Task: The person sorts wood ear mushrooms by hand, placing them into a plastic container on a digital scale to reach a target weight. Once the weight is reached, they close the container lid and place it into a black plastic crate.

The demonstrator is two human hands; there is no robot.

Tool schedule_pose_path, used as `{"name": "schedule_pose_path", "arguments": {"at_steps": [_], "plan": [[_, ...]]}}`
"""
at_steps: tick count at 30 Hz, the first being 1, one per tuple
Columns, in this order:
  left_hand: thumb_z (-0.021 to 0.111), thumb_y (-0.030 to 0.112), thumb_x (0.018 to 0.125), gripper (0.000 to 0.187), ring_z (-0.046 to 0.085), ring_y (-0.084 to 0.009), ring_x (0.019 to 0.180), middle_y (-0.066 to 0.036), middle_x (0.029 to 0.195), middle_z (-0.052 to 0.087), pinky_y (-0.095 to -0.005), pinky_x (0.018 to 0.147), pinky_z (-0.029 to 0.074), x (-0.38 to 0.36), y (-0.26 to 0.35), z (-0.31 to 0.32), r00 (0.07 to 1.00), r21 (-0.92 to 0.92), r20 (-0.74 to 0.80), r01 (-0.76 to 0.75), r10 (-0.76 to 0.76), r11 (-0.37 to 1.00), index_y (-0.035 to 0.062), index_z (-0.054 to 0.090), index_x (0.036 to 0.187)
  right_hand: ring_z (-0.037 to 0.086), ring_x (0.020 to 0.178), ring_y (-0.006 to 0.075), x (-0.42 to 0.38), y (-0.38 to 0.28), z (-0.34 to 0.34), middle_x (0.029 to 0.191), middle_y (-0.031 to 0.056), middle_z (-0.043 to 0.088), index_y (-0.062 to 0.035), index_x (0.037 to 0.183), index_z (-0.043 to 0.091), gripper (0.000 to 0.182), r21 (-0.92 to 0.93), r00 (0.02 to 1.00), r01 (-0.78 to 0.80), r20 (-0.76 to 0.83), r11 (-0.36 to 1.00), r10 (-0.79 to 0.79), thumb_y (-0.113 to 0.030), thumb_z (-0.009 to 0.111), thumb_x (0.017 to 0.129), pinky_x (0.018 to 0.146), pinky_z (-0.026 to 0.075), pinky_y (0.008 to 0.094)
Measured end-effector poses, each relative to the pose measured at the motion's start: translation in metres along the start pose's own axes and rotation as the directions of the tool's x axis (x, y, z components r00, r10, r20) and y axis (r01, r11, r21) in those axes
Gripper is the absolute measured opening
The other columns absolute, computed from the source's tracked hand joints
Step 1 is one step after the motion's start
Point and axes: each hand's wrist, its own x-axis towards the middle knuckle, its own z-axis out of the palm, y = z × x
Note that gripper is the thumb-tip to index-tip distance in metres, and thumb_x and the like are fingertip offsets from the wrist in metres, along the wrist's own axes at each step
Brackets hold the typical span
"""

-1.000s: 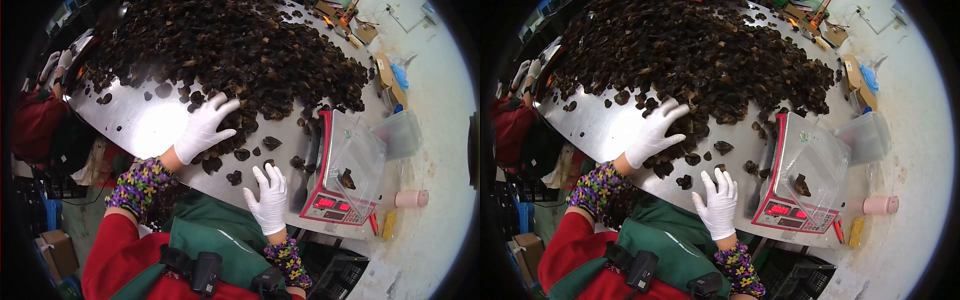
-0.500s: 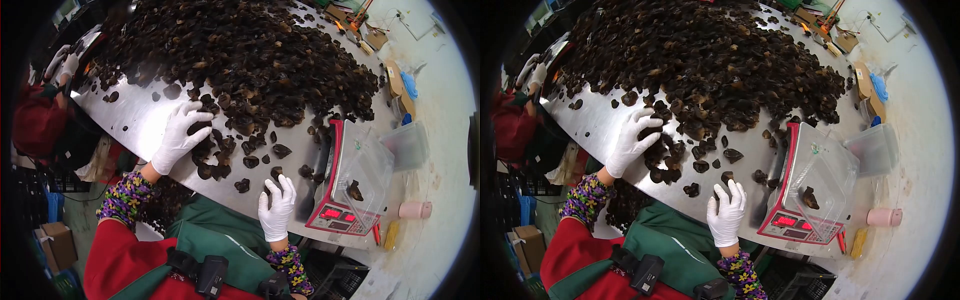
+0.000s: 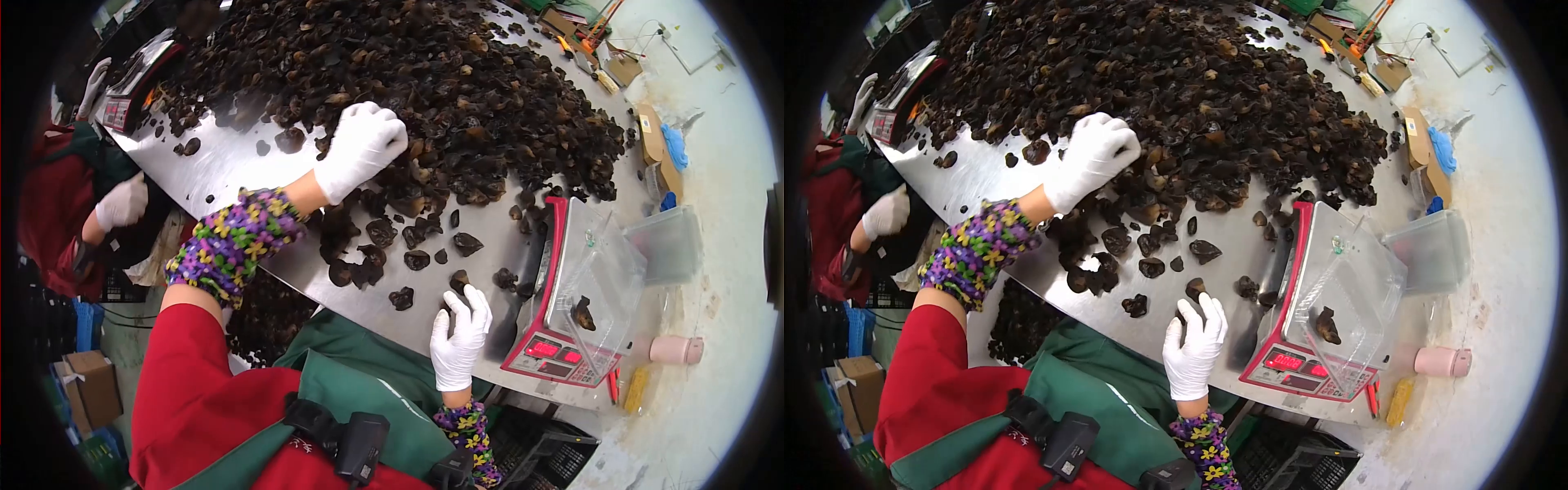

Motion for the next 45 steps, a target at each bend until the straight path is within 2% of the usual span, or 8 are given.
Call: {"name": "schedule_pose_path", "arguments": {"at_steps": [6,8,13,18,23,27,36,45], "plan": [[0.072,0.015,0.088,0.017,0.062,-0.0295,0.097,-0.007,0.103,0.067,-0.0377,0.087,0.05,-0.064,0.012,-0.099,0.948,-0.042,0.138,0.295,-0.287,0.955,0.0086,0.067,0.104,0.048,0.129,0.0412,0.0,0.0,-0.002,0.134,0.0182,0.054,-0.0078,0.115,0.07,0.032,0.017,0.999,0.003,0.033,1.0,-0.004,-0.005,0.07,0.083,0.109,0.04,0.0505],[0.073,0.019,0.088,0.029,0.062,-0.0282,0.109,-0.008,0.111,0.068,-0.0361,0.091,0.05,-0.086,0.024,-0.115,0.832,-0.143,0.204,0.547,-0.516,0.825,0.0107,0.067,0.115,0.048,0.129,0.0414,0.0,0.0,-0.002,0.134,0.018,0.055,-0.0081,0.115,0.071,0.032,0.005,0.999,0.021,0.032,1.0,-0.021,-0.005,0.07,0.083,0.109,0.04,0.0503],[0.076,0.037,0.085,0.054,0.059,-0.0308,0.119,-0.007,0.134,0.063,-0.0434,0.102,0.045,-0.108,0.032,-0.112,0.935,0.154,0.187,0.274,-0.3,0.949,0.0192,0.063,0.135,0.05,0.126,0.0364,0.007,-0.018,-0.003,0.132,0.0124,0.059,-0.0125,0.115,0.071,0.034,0.001,0.991,0.126,0.043,0.992,-0.126,-0.01,0.072,0.081,0.11,0.035,0.0543],[0.079,0.034,0.083,0.07,0.04,-0.0405,0.141,-0.018,0.157,0.039,-0.0498,0.116,0.035,-0.082,0.036,-0.079,0.884,0.057,0.381,0.272,-0.273,0.961,0.0232,0.053,0.147,0.053,0.121,0.0362,0.037,-0.041,0.014,0.127,0.0118,0.061,-0.0118,0.115,0.07,0.035,0.04,0.968,0.248,0.038,0.968,-0.25,-0.012,0.072,0.08,0.107,0.038,0.0522],[0.078,0.024,0.084,0.041,0.05,-0.0376,0.13,-0.012,0.144,0.053,-0.048,0.108,0.043,-0.078,0.019,-0.045,0.902,-0.035,0.418,0.137,-0.11,0.99,0.0146,0.069,0.123,0.053,0.119,0.0352,0.047,-0.049,0.027,0.122,0.0115,0.061,-0.0116,0.113,0.069,0.032,0.042,0.958,0.282,0.041,0.959,-0.283,-0.011,0.071,0.081,0.105,0.039,0.0512],[0.076,0.013,0.083,0.019,0.062,-0.0283,0.112,-0.008,0.125,0.063,-0.0365,0.093,0.051,-0.082,0.025,-0.07,0.941,-0.187,0.293,0.232,-0.171,0.955,0.0094,0.07,0.1,0.052,0.121,0.0346,0.046,-0.049,0.027,0.124,0.0111,0.06,-0.0116,0.113,0.069,0.032,0.023,0.96,0.275,0.053,0.961,-0.276,-0.012,0.071,0.081,0.105,0.039,0.0514],[0.08,0.011,0.077,0.031,0.055,-0.0368,0.126,-0.017,0.135,0.057,-0.0438,0.106,0.046,-0.155,0.021,-0.095,0.908,-0.197,0.188,0.409,-0.375,0.891,0.0088,0.069,0.106,0.05,0.125,0.0359,0.053,-0.051,0.033,0.131,0.0123,0.057,-0.0127,0.123,0.067,0.042,0.042,0.954,0.268,0.131,0.962,-0.271,-0.019,0.074,0.081,0.107,0.036,0.0546],[0.075,0.03,0.084,0.064,0.044,-0.0391,0.137,-0.02,0.149,0.046,-0.0475,0.115,0.035,-0.116,0.021,-0.113,0.879,-0.132,0.231,0.452,-0.416,0.882,0.0141,0.054,0.141,0.04,0.138,0.0407,0.06,-0.063,0.046,0.149,0.0198,0.042,-0.0129,0.152,0.043,0.087,0.045,0.9,0.313,0.305,0.949,-0.311,-0.047,0.079,0.08,0.112,0.032,0.0576]]}}
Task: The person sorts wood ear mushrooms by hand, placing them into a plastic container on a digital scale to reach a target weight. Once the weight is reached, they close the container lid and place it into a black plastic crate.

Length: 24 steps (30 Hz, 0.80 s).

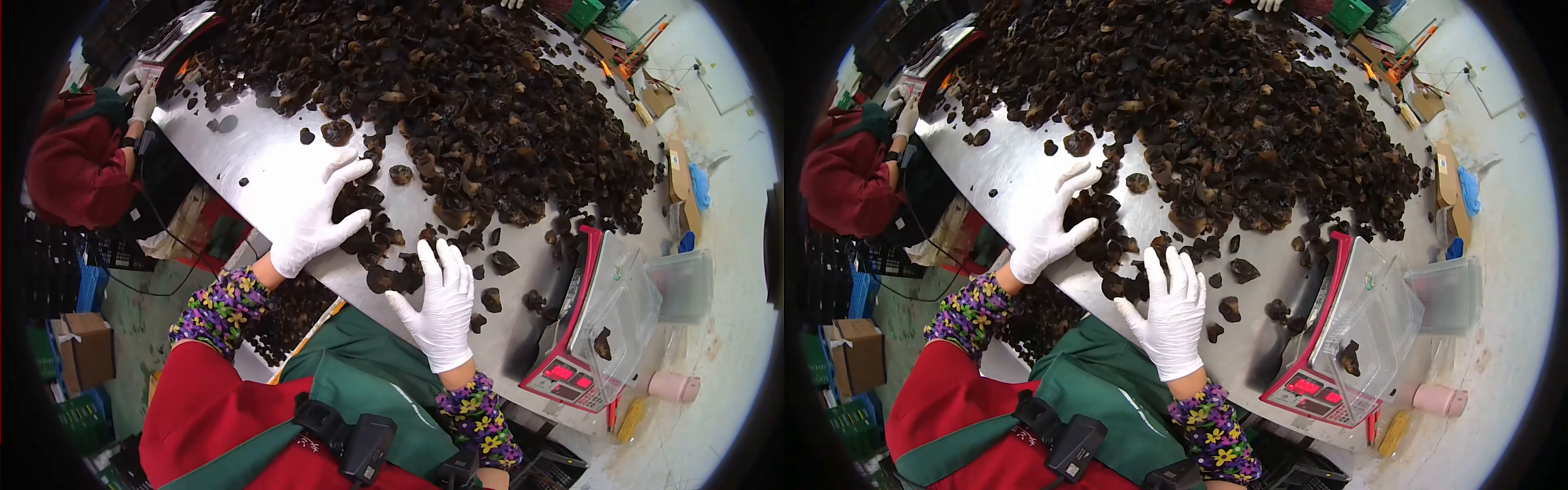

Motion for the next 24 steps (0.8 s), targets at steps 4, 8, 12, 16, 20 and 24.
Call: {"name": "schedule_pose_path", "arguments": {"at_steps": [4,8,12,16,20,24], "plan": [[0.074,0.046,0.087,0.065,0.044,-0.0407,0.137,-0.019,0.151,0.045,-0.0499,0.115,0.035,0.017,-0.004,0.011,0.994,0.088,0.1,0.032,-0.041,0.996,0.0156,0.055,0.142,0.038,0.139,0.0409,0.0,-0.006,0.004,0.151,0.021,0.041,-0.0136,0.153,0.041,0.092,-0.032,1.0,0.003,0.026,0.999,-0.002,-0.05,0.079,0.078,0.112,0.032,0.0579],[0.072,0.041,0.09,0.047,0.054,-0.0374,0.123,-0.016,0.132,0.059,-0.0455,0.106,0.043,0.012,-0.012,0.012,0.976,-0.08,0.216,0.026,-0.008,0.996,0.0097,0.064,0.124,0.036,0.141,0.0418,-0.001,-0.011,0.011,0.153,0.0229,0.038,-0.0145,0.156,0.037,0.097,-0.04,0.998,0.024,0.056,0.999,-0.022,-0.056,0.077,0.078,0.113,0.031,0.0585],[0.076,0.03,0.085,0.047,0.056,-0.0356,0.12,-0.016,0.126,0.061,-0.0437,0.103,0.046,-0.023,-0.01,0.02,0.993,-0.192,0.1,-0.036,0.056,0.981,0.0059,0.065,0.123,0.036,0.141,0.043,-0.007,-0.019,0.023,0.154,0.0242,0.036,-0.014,0.156,0.036,0.097,0.04,0.997,0.068,0.033,0.997,-0.069,-0.056,0.075,0.079,0.112,0.033,0.0583],[0.08,0.039,0.081,0.068,0.05,-0.0406,0.128,-0.021,0.139,0.053,-0.0476,0.109,0.042,-0.028,-0.005,0.021,1.0,-0.06,0.001,-0.006,0.006,0.998,0.0096,0.057,0.137,0.037,0.139,0.0417,0.001,-0.019,0.021,0.154,0.0234,0.037,-0.0137,0.156,0.037,0.096,-0.036,0.997,0.081,-0.008,0.996,-0.082,-0.054,0.076,0.078,0.112,0.034,0.0565],[0.074,0.053,0.084,0.078,0.039,-0.0453,0.139,-0.026,0.152,0.04,-0.0524,0.115,0.034,-0.003,-0.006,0.013,0.998,0.116,0.032,0.042,-0.045,0.992,0.0136,0.049,0.147,0.038,0.14,0.0395,0.005,-0.015,0.007,0.153,0.0203,0.039,-0.0117,0.156,0.037,0.102,-0.149,0.999,0.047,0.004,0.988,-0.047,-0.058,0.078,0.075,0.114,0.029,0.0545],[0.066,0.057,0.09,0.072,0.038,-0.042,0.143,-0.021,0.152,0.044,-0.0533,0.119,0.029,0.015,-0.012,0.011,0.978,0.073,0.208,0.005,-0.02,0.997,0.0145,0.051,0.146,0.038,0.141,0.0382,-0.005,-0.001,-0.004,0.153,0.0185,0.041,-0.0101,0.155,0.037,0.104,-0.152,0.999,-0.042,-0.021,0.988,0.039,-0.062,0.077,0.074,0.114,0.029,0.0562]]}}
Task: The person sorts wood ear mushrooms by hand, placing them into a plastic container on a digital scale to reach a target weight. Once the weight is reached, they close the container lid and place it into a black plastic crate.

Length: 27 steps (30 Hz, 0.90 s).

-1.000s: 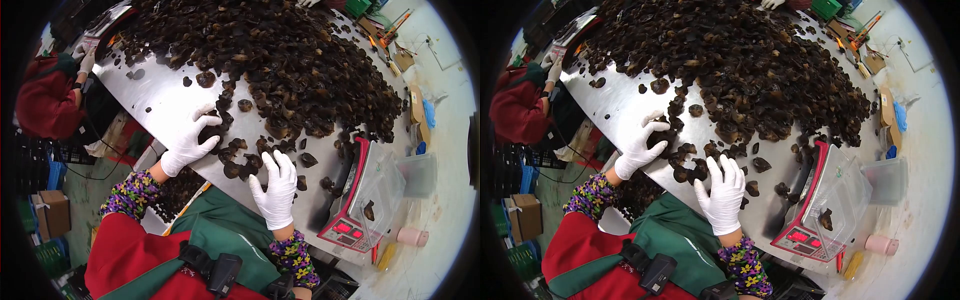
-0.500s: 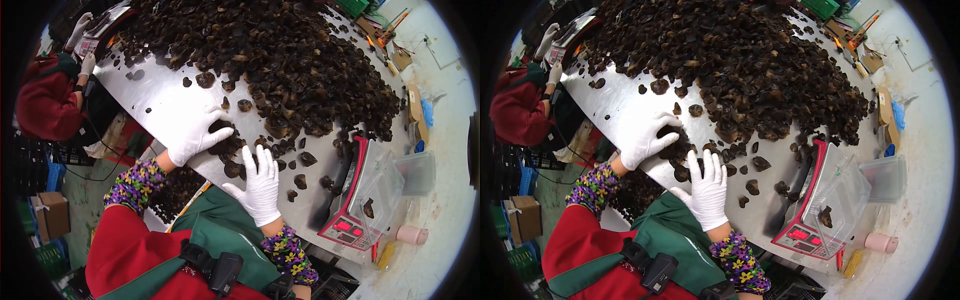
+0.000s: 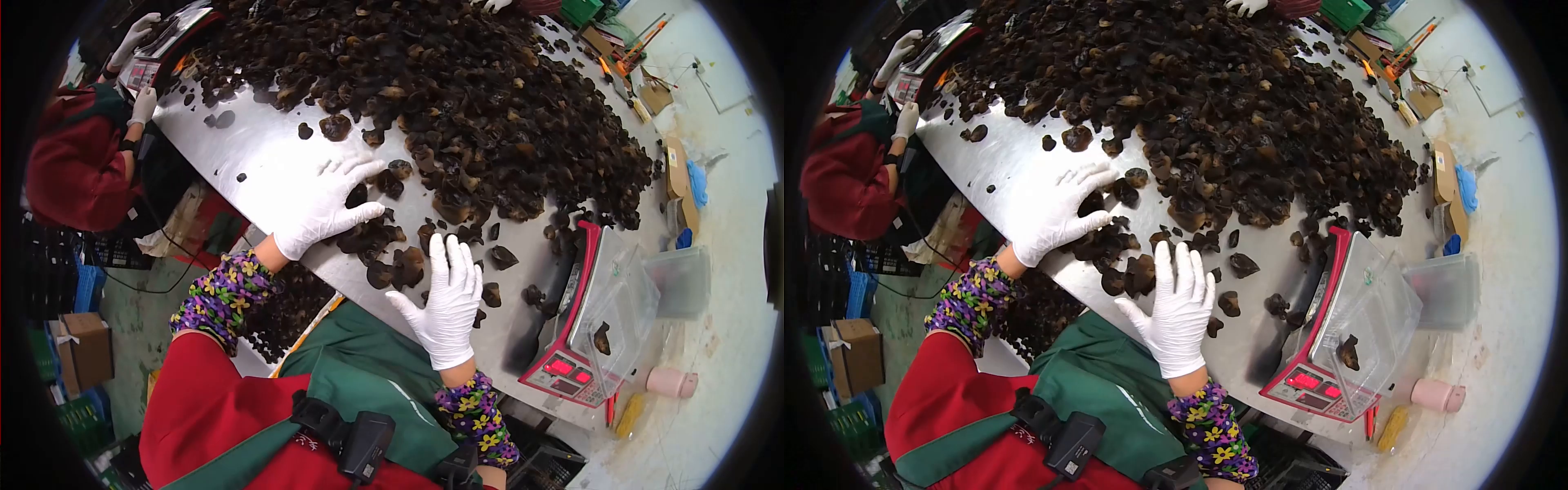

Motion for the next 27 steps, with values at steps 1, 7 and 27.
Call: {"name": "schedule_pose_path", "arguments": {"at_steps": [1,7,27], "plan": [[0.066,0.056,0.091,0.069,0.042,-0.0401,0.141,-0.019,0.148,0.05,-0.054,0.119,0.029,0.001,-0.001,0.001,0.996,-0.046,0.071,-0.048,0.051,0.998,0.0143,0.053,0.144,0.038,0.141,0.0372,-0.002,0.005,0.0,0.153,0.0178,0.042,-0.0112,0.155,0.038,0.104,-0.001,1.0,-0.017,-0.012,1.0,0.017,-0.063,0.076,0.074,0.113,0.03,0.0577],[0.078,0.035,0.085,0.059,0.055,-0.0334,0.128,-0.014,0.136,0.059,-0.0423,0.109,0.044,-0.019,0.005,0.008,0.987,-0.233,0.128,-0.067,0.099,0.97,0.0107,0.061,0.136,0.037,0.143,0.0349,0.002,0.011,-0.002,0.155,0.0145,0.042,-0.0113,0.156,0.036,0.104,0.01,0.999,-0.036,0.022,0.999,0.035,-0.06,0.078,0.074,0.113,0.029,0.0593],[0.074,0.046,0.081,0.054,0.053,-0.0323,0.13,-0.008,0.129,0.066,-0.0482,0.108,0.039,-0.041,0.021,0.027,0.989,0.027,-0.032,-0.144,0.144,0.989,0.0141,0.069,0.124,0.029,0.143,0.05,-0.022,0.0,0.018,0.153,0.0212,0.036,-0.014,0.154,0.04,0.102,-0.05,0.999,-0.047,0.019,0.998,0.048,-0.067,0.075,0.074,0.112,0.027,0.0682]]}}
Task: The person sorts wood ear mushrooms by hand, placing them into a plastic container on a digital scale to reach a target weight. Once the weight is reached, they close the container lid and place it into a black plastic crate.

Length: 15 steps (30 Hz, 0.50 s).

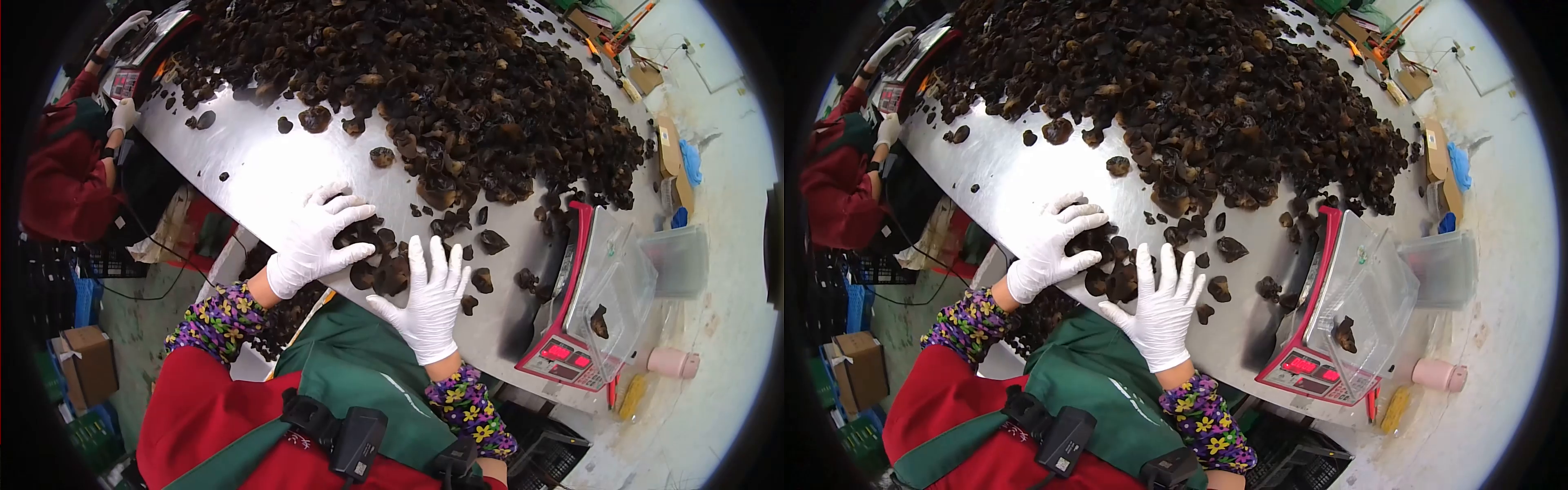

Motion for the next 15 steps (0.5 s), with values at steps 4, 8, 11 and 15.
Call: {"name": "schedule_pose_path", "arguments": {"at_steps": [4,8,11,15], "plan": [[0.075,0.047,0.081,0.052,0.054,-0.031,0.128,-0.008,0.13,0.066,-0.0496,0.105,0.041,0.0,0.017,0.007,1.0,-0.026,-0.008,0.004,-0.004,1.0,0.0142,0.07,0.121,0.035,0.138,0.0489,0.005,-0.011,0.011,0.151,0.0239,0.038,-0.0124,0.154,0.039,0.106,0.107,0.995,0.068,-0.08,0.992,-0.059,-0.064,0.078,0.07,0.108,0.035,0.0633],[0.072,0.037,0.086,0.035,0.063,-0.0312,0.109,-0.006,0.114,0.07,-0.0468,0.096,0.045,0.007,0.035,0.015,0.997,-0.087,-0.067,0.035,-0.041,0.996,0.0138,0.072,0.112,0.037,0.137,0.047,0.019,-0.016,0.011,0.153,0.0268,0.036,-0.012,0.155,0.036,0.112,0.147,0.998,0.014,-0.069,0.989,-0.004,-0.051,0.086,0.064,0.108,0.041,0.0554],[0.071,0.026,0.089,0.022,0.066,-0.0313,0.094,-0.009,0.099,0.072,-0.0429,0.085,0.05,0.013,0.042,0.028,0.972,-0.214,-0.205,0.071,-0.116,0.974,0.0106,0.073,0.104,0.04,0.134,0.0439,0.02,-0.014,0.014,0.152,0.0254,0.037,-0.0114,0.156,0.035,0.113,0.133,0.998,0.001,-0.054,0.991,0.006,-0.049,0.086,0.063,0.106,0.042,0.053],[0.066,0.015,0.095,0.014,0.063,-0.0206,0.073,-0.011,0.082,0.069,-0.0342,0.07,0.051,0.016,0.059,0.061,0.888,-0.572,-0.266,0.168,-0.375,0.803,0.0024,0.071,0.098,0.046,0.126,0.036,0.022,-0.007,0.02,0.142,0.0198,0.047,0.0021,0.146,0.042,0.101,0.213,0.997,0.056,-0.064,0.975,-0.043,-0.038,0.085,0.065,0.107,0.042,0.0442]]}}
